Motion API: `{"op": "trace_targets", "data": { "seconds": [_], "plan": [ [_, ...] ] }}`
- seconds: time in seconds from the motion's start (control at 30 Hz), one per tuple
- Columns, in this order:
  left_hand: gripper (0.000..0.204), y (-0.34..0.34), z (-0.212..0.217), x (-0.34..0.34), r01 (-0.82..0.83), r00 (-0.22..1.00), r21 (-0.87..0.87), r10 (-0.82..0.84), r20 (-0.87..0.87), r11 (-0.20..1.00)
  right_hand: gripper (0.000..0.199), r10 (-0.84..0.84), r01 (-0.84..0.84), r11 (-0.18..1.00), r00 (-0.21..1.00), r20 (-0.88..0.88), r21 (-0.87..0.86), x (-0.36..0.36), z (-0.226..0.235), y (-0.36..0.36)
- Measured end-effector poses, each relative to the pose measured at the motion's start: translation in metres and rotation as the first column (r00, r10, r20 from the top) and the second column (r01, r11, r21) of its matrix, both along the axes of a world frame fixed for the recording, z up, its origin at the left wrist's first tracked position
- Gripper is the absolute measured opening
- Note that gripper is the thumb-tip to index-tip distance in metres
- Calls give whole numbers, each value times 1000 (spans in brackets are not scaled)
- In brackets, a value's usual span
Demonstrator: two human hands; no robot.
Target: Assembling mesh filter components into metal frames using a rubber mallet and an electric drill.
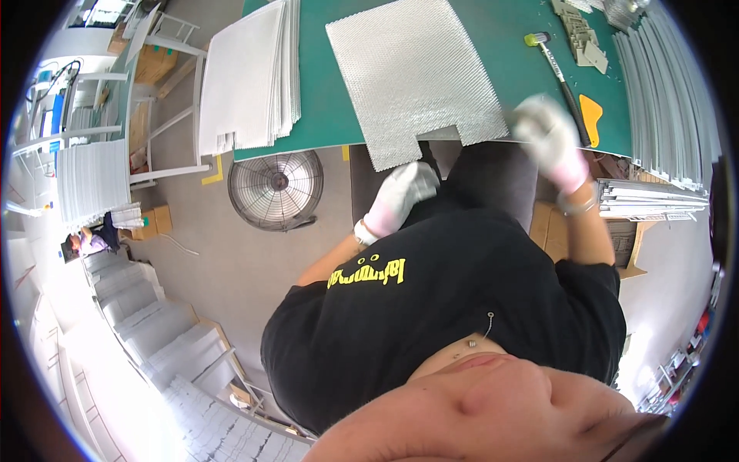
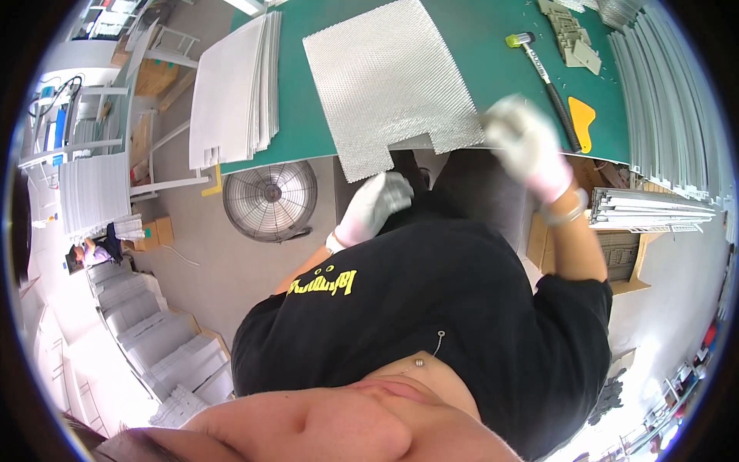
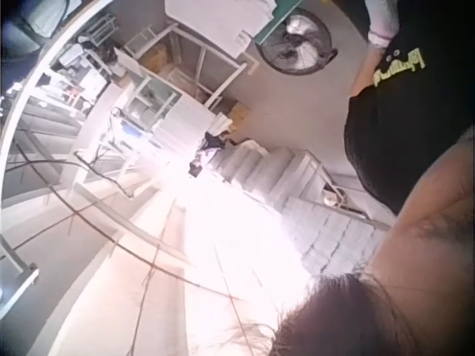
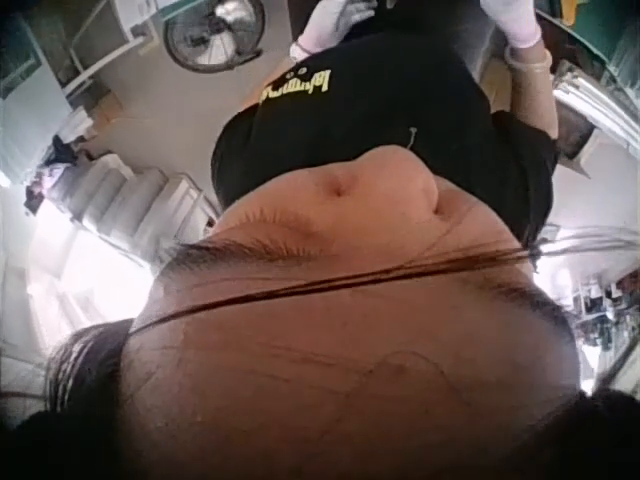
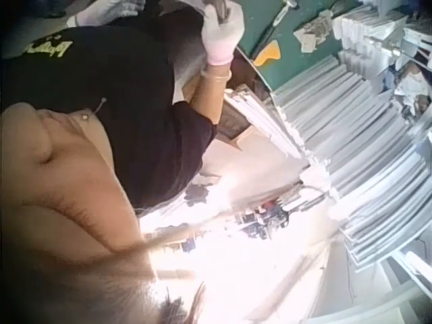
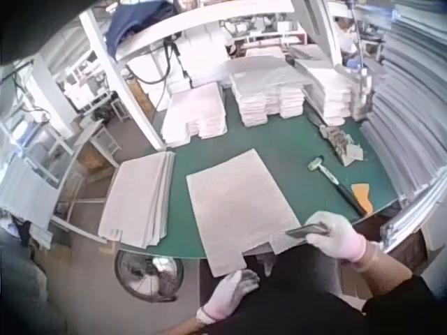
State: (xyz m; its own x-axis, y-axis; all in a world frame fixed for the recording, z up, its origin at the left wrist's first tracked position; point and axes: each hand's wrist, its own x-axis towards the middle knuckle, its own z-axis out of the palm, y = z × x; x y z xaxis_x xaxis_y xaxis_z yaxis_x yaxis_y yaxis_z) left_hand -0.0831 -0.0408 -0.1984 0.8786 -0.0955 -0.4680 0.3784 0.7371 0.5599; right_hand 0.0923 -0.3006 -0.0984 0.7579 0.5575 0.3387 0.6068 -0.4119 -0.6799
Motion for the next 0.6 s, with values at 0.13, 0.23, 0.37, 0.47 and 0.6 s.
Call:
{"op": "trace_targets", "data": {
  "seconds": [0.13,0.23,0.37,0.47,0.6],
  "plan": [
    [34,-10,-21,18,-313,948,-28,311,-66,949,29,386,98,889,364,-847,447,-89,-107,46],
    [29,-16,-18,22,-348,937,38,349,2,937,32,609,582,593,127,-783,556,-108,-143,73],
    [27,-20,-17,21,-386,923,152,382,56,910,32,606,509,620,173,-777,597,-98,-150,74],
    [27,-24,-16,19,-388,921,216,386,55,896,32,488,467,689,267,-831,554,-92,-141,78],
    [30,-25,-18,18,-331,944,225,324,65,917,31,403,440,743,306,-862,504,-92,-138,78]
  ]
}}
